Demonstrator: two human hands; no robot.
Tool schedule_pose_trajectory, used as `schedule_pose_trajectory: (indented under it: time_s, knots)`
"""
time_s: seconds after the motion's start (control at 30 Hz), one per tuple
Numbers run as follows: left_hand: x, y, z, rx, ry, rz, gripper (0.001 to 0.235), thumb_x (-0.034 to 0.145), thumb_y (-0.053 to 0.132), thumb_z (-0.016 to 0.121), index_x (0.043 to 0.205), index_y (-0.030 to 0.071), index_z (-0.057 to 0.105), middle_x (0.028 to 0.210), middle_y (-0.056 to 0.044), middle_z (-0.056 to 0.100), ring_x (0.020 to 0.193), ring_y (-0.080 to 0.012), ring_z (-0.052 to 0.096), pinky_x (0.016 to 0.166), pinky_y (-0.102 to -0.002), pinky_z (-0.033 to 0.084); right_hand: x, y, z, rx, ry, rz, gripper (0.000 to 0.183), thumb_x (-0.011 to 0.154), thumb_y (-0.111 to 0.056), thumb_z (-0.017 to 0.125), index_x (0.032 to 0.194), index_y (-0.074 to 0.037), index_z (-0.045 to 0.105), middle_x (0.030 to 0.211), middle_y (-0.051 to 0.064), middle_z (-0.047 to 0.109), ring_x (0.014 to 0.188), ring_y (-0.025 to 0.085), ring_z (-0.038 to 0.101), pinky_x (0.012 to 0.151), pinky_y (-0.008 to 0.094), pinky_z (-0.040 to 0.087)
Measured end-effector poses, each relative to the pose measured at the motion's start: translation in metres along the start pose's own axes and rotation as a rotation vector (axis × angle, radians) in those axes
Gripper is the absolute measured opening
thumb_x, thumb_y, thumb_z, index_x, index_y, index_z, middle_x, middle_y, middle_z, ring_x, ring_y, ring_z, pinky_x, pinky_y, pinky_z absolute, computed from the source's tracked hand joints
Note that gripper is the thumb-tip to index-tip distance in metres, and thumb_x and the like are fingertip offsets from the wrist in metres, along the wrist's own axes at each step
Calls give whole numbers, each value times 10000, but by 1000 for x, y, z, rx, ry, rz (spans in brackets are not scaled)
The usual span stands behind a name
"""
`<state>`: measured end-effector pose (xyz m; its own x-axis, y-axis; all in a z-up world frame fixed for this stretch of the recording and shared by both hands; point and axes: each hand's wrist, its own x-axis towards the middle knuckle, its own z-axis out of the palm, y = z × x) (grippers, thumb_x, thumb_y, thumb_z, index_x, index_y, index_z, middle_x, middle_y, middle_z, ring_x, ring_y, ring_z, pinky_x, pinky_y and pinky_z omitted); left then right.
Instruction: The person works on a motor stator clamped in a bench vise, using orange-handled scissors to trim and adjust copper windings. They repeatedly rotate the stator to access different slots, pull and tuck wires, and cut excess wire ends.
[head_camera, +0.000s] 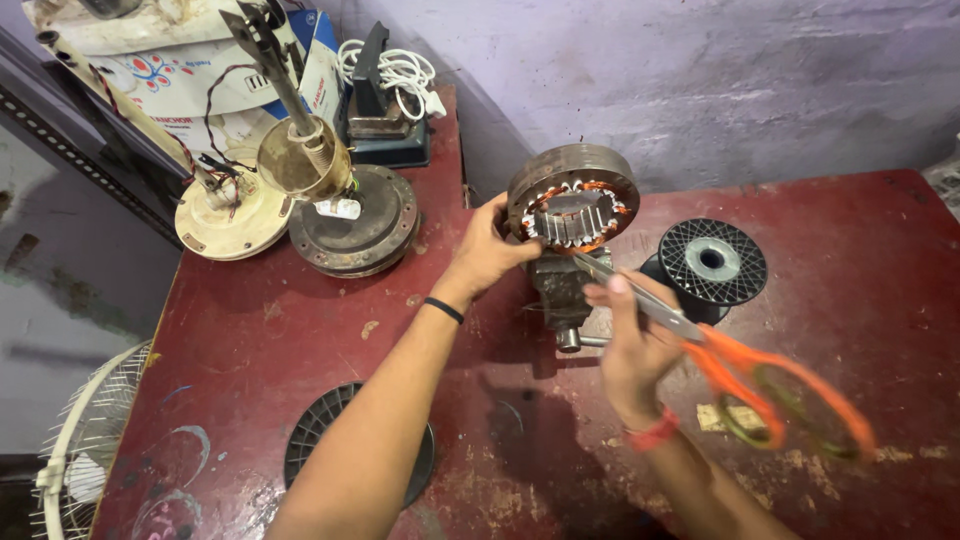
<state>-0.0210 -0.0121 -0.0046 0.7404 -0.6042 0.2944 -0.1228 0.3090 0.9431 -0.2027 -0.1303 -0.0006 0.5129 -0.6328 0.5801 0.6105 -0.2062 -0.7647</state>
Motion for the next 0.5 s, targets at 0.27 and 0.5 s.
schedule_pose_trajectory:
  time_s: [0.27, 0.5]
  knots:
    - [-1, 2, -1, 96, 34, -23, 549, 724, 12, 798, 1246, 28, 630, 1161, -29, 671, 1123, -136, 609, 1058, -314, 477, -53, -22, -115, -281, -425, 471, 167, 912, -65, 593, 807, 15, 696, 634, 79, 675, 533, 135, 586, 476, 288, 442]
    - [-1, -4, -3, 200, 86, 6, 621, 702, 84, 828, 1279, 35, 604, 1218, -47, 665, 1203, -154, 595, 1117, -350, 435, -76, -26, -145, -826, -1021, 782, 177, 836, -135, 688, 766, 27, 704, 581, 128, 698, 517, 227, 656, 533, 389, 526]
